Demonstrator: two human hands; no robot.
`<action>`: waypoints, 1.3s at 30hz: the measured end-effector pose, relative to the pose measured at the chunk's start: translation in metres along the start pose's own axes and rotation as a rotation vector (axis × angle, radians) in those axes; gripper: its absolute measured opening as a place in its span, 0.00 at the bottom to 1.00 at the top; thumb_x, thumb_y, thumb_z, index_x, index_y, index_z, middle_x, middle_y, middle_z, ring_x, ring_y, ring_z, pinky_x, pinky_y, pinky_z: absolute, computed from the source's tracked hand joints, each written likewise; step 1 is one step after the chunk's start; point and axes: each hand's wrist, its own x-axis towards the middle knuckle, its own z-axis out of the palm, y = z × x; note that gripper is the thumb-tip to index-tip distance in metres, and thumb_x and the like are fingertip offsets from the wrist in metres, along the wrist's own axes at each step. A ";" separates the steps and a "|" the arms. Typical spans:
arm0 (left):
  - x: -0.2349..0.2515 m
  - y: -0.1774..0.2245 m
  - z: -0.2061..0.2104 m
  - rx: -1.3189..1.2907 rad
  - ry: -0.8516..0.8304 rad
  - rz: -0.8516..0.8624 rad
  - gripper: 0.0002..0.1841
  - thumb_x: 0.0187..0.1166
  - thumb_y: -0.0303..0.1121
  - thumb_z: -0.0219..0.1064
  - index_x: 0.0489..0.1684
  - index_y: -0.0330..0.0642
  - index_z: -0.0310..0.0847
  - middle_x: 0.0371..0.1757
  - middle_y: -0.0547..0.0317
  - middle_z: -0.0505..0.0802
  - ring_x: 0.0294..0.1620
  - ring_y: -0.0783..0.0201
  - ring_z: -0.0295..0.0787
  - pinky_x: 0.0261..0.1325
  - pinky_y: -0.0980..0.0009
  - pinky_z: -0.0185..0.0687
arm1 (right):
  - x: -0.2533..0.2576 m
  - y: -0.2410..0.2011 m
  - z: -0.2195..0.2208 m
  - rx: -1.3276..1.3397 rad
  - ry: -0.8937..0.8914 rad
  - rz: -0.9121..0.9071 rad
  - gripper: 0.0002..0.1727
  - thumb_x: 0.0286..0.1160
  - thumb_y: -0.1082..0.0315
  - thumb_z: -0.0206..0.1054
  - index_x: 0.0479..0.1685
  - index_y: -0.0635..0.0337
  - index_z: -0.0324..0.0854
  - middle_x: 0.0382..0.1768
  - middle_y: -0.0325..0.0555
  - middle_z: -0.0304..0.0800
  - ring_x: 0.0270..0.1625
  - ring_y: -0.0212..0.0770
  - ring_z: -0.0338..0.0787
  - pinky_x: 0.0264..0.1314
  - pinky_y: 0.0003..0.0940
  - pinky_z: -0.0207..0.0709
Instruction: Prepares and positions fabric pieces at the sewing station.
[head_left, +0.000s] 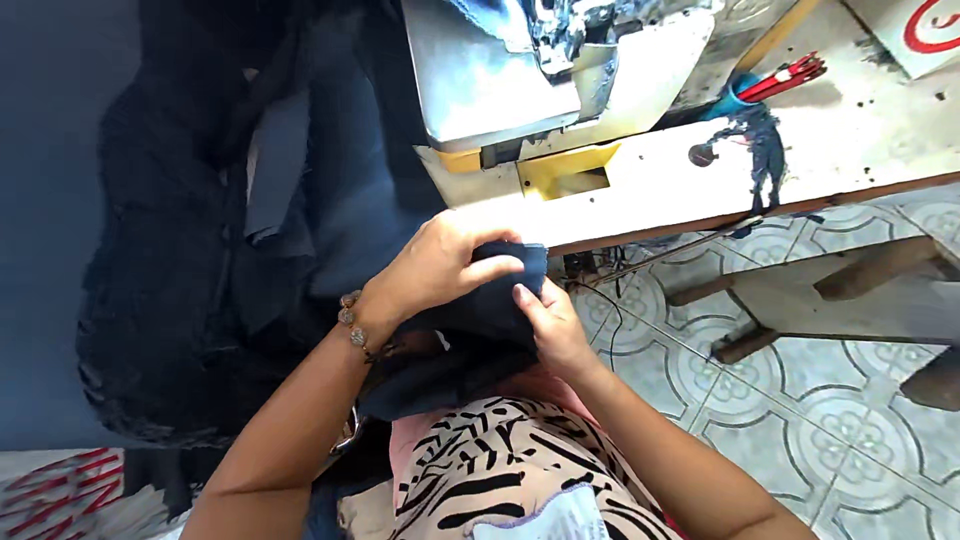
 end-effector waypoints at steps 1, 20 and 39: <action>0.001 0.000 0.001 -0.035 0.001 -0.015 0.12 0.82 0.40 0.68 0.43 0.41 0.93 0.40 0.57 0.95 0.45 0.68 0.92 0.53 0.67 0.85 | -0.001 0.002 -0.002 -0.003 -0.014 -0.015 0.13 0.89 0.70 0.50 0.55 0.56 0.81 0.40 0.34 0.92 0.44 0.26 0.91 0.50 0.28 0.87; -0.023 0.052 -0.016 -0.112 0.070 -0.165 0.05 0.80 0.29 0.71 0.35 0.40 0.90 0.25 0.59 0.89 0.22 0.72 0.81 0.27 0.76 0.76 | -0.006 -0.026 -0.006 0.013 -0.173 0.074 0.12 0.90 0.69 0.52 0.58 0.60 0.80 0.42 0.39 0.93 0.46 0.29 0.92 0.55 0.31 0.87; -0.015 0.046 0.005 0.232 0.184 0.095 0.11 0.85 0.30 0.62 0.36 0.36 0.89 0.27 0.55 0.89 0.31 0.61 0.87 0.41 0.65 0.83 | -0.013 -0.043 0.009 -0.075 -0.090 -0.049 0.08 0.87 0.73 0.57 0.48 0.62 0.82 0.38 0.35 0.92 0.45 0.22 0.91 0.55 0.23 0.85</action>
